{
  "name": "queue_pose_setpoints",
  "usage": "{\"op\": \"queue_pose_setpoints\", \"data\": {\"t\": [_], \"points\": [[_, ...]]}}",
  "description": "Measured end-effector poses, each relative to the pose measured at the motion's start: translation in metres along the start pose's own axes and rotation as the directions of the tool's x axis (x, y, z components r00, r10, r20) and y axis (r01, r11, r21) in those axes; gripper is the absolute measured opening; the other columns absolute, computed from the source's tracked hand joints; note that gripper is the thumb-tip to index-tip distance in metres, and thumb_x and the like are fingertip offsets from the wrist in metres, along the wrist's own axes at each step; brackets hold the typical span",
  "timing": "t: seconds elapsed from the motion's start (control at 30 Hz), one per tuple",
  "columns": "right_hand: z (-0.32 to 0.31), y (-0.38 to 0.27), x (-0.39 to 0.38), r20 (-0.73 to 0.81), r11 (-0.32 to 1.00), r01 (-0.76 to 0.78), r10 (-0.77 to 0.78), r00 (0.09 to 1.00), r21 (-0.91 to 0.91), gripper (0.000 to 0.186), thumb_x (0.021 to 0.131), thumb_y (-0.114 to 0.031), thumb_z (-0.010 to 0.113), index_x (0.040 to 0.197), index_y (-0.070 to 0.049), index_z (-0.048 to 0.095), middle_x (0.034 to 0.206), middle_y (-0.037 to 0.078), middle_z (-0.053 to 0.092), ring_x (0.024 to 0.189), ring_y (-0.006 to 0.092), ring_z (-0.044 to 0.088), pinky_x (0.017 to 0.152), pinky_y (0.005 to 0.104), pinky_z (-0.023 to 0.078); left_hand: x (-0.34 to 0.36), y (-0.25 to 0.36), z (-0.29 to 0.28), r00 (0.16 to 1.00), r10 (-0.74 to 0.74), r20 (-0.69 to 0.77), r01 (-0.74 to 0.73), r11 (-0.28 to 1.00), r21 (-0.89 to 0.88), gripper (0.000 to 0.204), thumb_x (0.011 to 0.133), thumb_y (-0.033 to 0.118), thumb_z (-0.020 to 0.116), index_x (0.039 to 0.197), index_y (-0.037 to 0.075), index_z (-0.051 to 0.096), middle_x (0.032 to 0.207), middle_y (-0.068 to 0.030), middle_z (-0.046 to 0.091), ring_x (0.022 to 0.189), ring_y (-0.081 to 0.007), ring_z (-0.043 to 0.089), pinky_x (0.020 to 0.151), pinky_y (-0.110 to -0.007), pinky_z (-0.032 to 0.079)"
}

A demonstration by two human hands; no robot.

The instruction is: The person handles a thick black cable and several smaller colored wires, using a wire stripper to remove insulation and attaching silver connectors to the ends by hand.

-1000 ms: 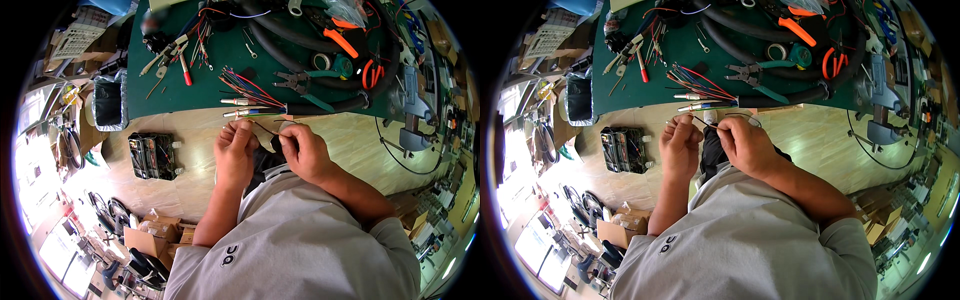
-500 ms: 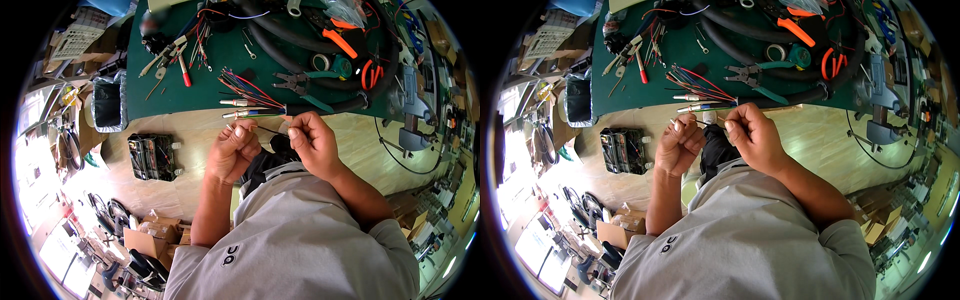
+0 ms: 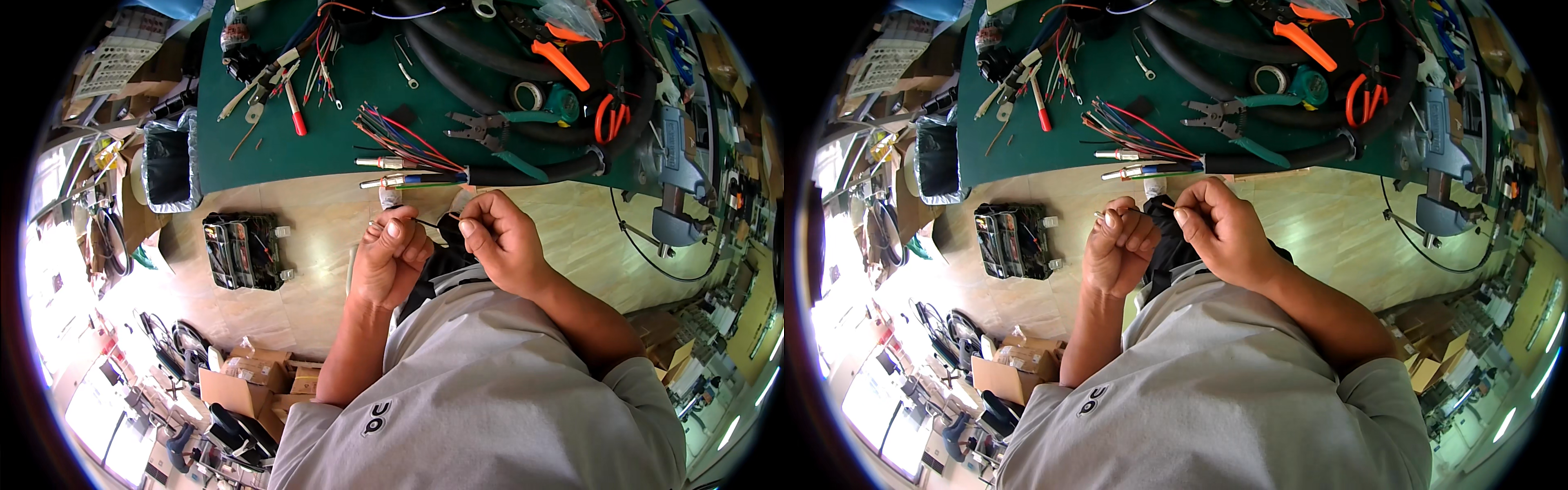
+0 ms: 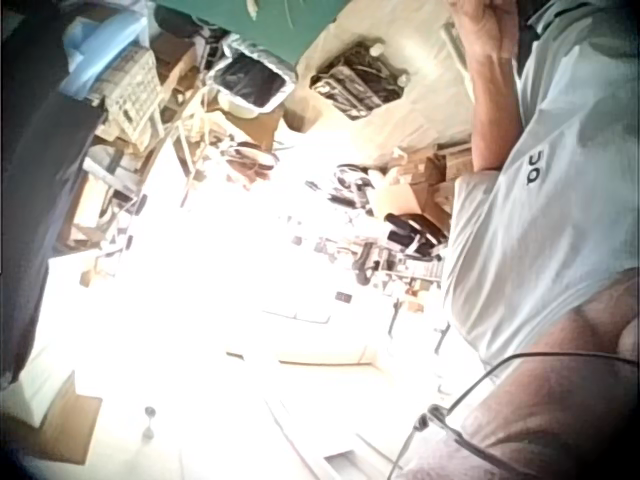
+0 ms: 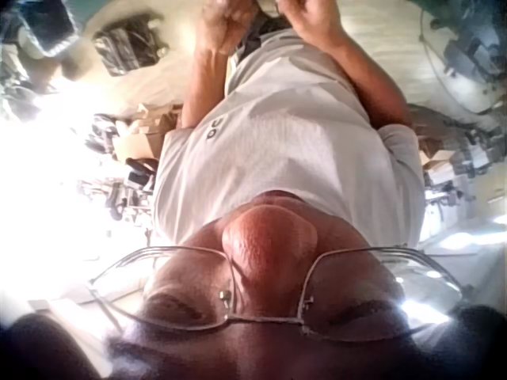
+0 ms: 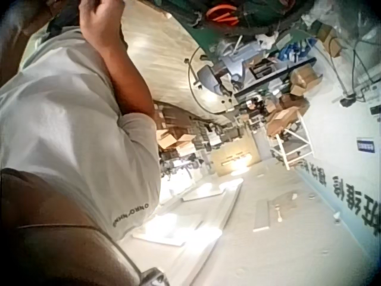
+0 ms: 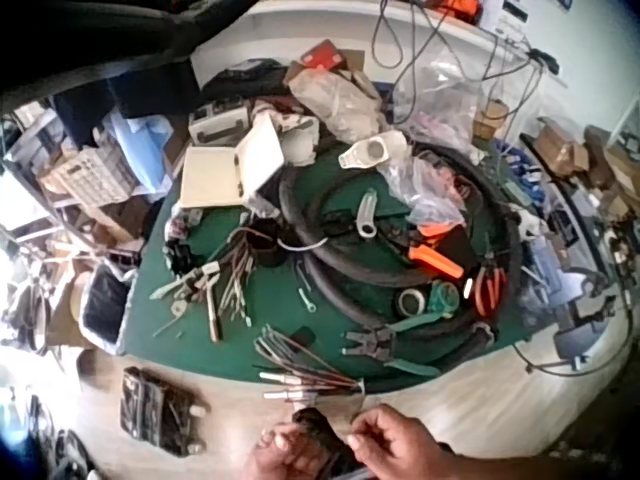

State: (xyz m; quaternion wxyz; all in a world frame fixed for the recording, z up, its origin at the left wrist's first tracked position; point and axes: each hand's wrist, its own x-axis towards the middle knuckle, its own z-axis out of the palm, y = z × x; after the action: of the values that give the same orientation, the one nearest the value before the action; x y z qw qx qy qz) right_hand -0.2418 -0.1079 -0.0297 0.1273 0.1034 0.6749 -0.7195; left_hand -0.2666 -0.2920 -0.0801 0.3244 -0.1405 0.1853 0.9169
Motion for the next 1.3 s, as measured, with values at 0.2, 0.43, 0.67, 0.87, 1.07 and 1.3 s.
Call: {"op": "queue_pose_setpoints", "data": {"t": [0.2, 0.43, 0.67, 0.87, 1.07, 1.3], "points": [[0.003, 0.005, -0.001, 0.024, 0.999, -0.024, 0.025, 0.999, -0.048, 0.008, 0.096, -0.007, 0.057, 0.098, -0.001, 0.052, 0.082, 0.001, 0.056, 0.072, 0.0044, 0.049, 0.064, 0.0209, 0.043, -0.005, -0.003, -0.002, 0.993, 0.090, -0.081, -0.083, 0.993, 0.087, 0.025, 0.090, 0.027, 0.068, 0.105, 0.007, 0.066, 0.060, 0.0076, 0.037, 0.060, -0.0084, 0.035, 0.061, -0.026, 0.034], [0.010, 0.007, 0.002, 0.032, 0.999, -0.017, 0.019, 0.999, -0.039, 0.009, 0.095, -0.007, 0.058, 0.097, -0.001, 0.053, 0.080, 0.001, 0.058, 0.071, 0.0051, 0.051, 0.063, 0.0213, 0.044, -0.005, -0.006, -0.002, 0.965, 0.192, -0.182, -0.168, 0.976, 0.136, 0.019, 0.094, 0.022, 0.064, 0.101, 0.005, 0.065, 0.062, 0.0060, 0.040, 0.060, -0.0086, 0.036, 0.062, -0.027, 0.035], [0.017, 0.013, 0.006, -0.012, 0.982, 0.010, -0.012, 1.000, -0.188, 0.010, 0.094, -0.008, 0.060, 0.096, -0.001, 0.053, 0.078, 0.006, 0.062, 0.069, 0.0109, 0.058, 0.064, 0.0257, 0.047, 0.001, -0.013, 0.008, 0.881, 0.330, -0.339, -0.235, 0.928, 0.290, 0.020, 0.098, 0.022, 0.059, 0.098, 0.003, 0.057, 0.064, 0.0032, 0.041, 0.061, -0.0089, 0.037, 0.062, -0.026, 0.035], [0.009, 0.021, 0.016, -0.036, 0.984, 0.009, -0.015, 0.999, -0.177, 0.011, 0.095, -0.009, 0.058, 0.097, 0.000, 0.052, 0.080, 0.006, 0.059, 0.069, 0.0090, 0.055, 0.064, 0.0248, 0.047, -0.003, -0.004, 0.003, 0.905, 0.265, -0.332, -0.218, 0.961, 0.172, 0.028, 0.097, 0.025, 0.059, 0.115, 0.003, 0.059, 0.065, 0.0046, 0.040, 0.062, -0.0078, 0.038, 0.063, -0.025, 0.037], [0.006, 0.019, 0.018, 0.014, 0.990, -0.128, 0.127, 0.992, 0.056, 0.009, 0.097, -0.009, 0.056, 0.097, 0.000, 0.053, 0.081, 0.001, 0.055, 0.068, 0.0055, 0.050, 0.060, 0.0212, 0.044, -0.003, 0.005, -0.007, 0.951, 0.169, -0.260, -0.109, 0.967, 0.230, 0.024, 0.094, 0.021, 0.064, 0.112, 0.005, 0.065, 0.067, 0.0043, 0.049, 0.062, -0.0080, 0.043, 0.063, -0.025, 0.039], [0.001, 0.019, 0.020, 0.065, 0.963, -0.244, 0.238, 0.969, 0.114, 0.010, 0.097, -0.010, 0.057, 0.095, -0.001, 0.053, 0.080, 0.001, 0.055, 0.067, 0.0055, 0.051, 0.059, 0.0208, 0.045, 0.001, -0.001, -0.013, 0.941, 0.258, -0.218, -0.185, 0.934, 0.304, 0.008, 0.093, 0.015, 0.065, 0.094, 0.007, 0.063, 0.071, 0.0009, 0.054, 0.063, -0.0103, 0.049, 0.065, -0.027, 0.040]]}}
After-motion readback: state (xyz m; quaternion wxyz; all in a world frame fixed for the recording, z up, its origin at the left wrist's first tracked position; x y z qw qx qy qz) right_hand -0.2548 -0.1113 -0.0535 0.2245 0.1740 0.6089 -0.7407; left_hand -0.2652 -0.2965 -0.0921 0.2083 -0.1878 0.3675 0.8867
